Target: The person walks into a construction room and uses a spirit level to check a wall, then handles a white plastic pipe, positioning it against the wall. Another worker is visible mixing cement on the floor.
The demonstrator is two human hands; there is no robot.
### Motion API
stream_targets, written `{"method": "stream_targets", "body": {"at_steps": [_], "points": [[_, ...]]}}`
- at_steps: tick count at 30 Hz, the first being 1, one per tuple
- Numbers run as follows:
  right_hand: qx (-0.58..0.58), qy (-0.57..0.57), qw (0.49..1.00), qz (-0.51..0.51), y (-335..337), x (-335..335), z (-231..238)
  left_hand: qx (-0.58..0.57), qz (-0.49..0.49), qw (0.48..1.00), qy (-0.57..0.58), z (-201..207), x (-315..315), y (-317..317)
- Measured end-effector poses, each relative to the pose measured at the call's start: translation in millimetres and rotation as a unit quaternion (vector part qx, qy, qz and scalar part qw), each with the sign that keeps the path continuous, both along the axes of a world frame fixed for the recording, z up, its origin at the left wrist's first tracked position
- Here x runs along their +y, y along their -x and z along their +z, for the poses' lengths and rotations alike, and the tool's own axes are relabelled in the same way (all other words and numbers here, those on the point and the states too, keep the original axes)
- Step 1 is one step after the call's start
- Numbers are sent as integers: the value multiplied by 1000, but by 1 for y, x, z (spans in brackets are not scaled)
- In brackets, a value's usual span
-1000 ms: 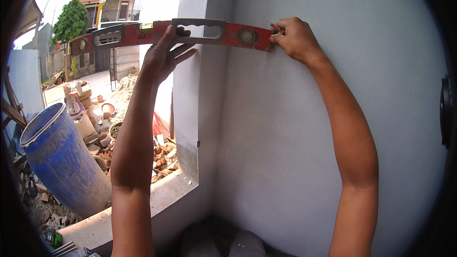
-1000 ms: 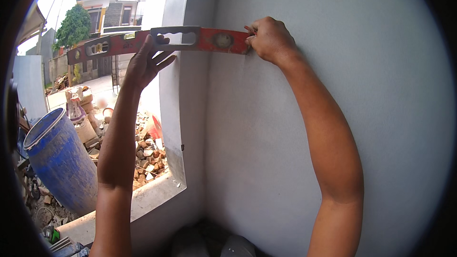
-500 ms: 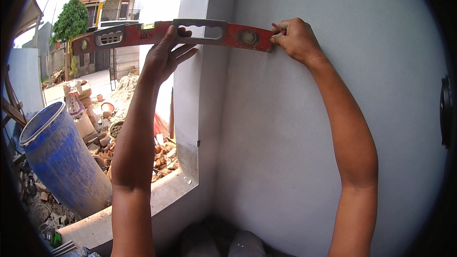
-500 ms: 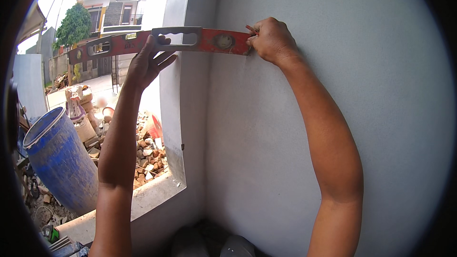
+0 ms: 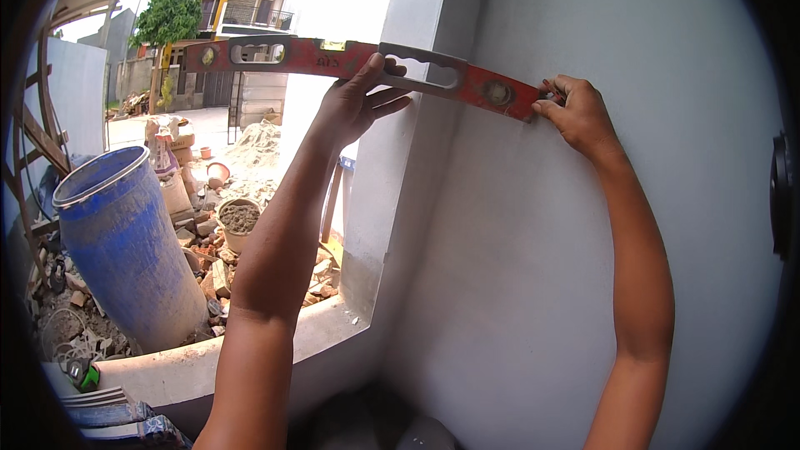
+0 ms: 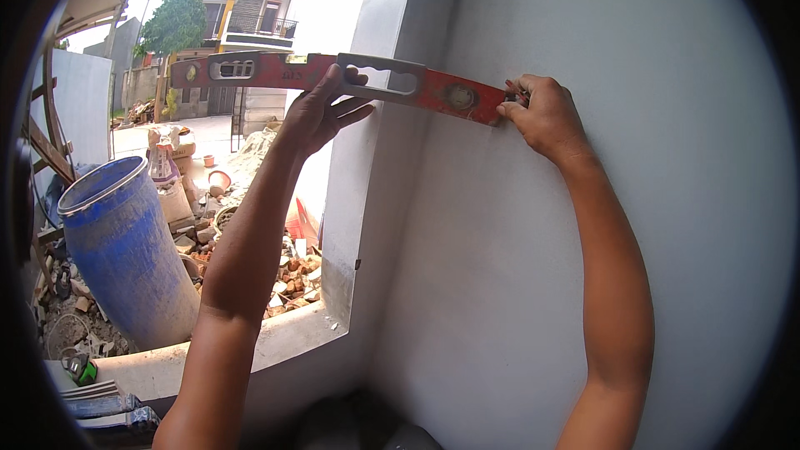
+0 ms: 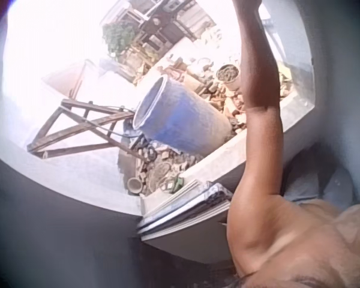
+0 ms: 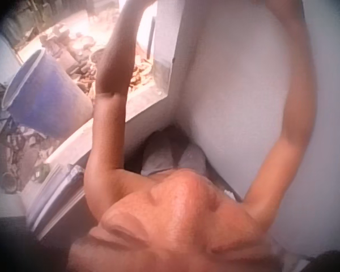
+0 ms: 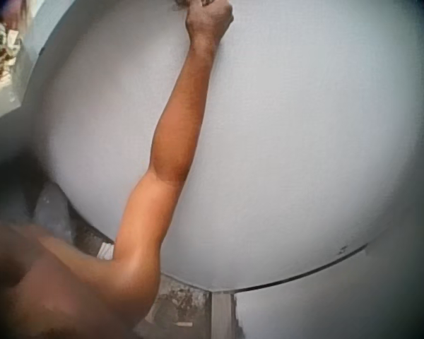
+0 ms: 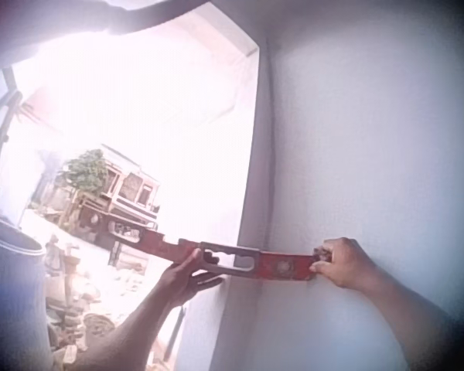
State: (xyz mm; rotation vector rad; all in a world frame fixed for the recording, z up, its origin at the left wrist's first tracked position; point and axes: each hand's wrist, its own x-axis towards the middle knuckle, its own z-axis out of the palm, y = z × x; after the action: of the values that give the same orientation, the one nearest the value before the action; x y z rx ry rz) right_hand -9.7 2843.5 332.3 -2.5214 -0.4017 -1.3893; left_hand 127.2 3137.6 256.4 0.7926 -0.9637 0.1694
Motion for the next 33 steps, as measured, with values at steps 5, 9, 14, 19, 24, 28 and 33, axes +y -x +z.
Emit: {"method": "stream_targets", "body": {"at_steps": [5,9,14,19,24,28,33], "points": [[10,12,1000,-6,2,5,1,-3,17,1000,-4,1,1,4],[-4,12,1000,10,-1,4,0,-9,28,1000,-10,1,2,9],[-27,20,999,29,-7,-1,-1,-7,22,1000,-8,0,1,11],[-18,6,998,52,-10,-2,-1,-1,11,1000,-2,0,1,8],[-27,17,998,46,-12,-2,-2,-11,8,1000,-6,0,2,7],[-37,25,998,39,-13,-3,-3,-14,18,1000,-14,1,2,8],[-27,21,998,53,-13,-3,-3,-18,17,1000,-12,1,3,9]]}}
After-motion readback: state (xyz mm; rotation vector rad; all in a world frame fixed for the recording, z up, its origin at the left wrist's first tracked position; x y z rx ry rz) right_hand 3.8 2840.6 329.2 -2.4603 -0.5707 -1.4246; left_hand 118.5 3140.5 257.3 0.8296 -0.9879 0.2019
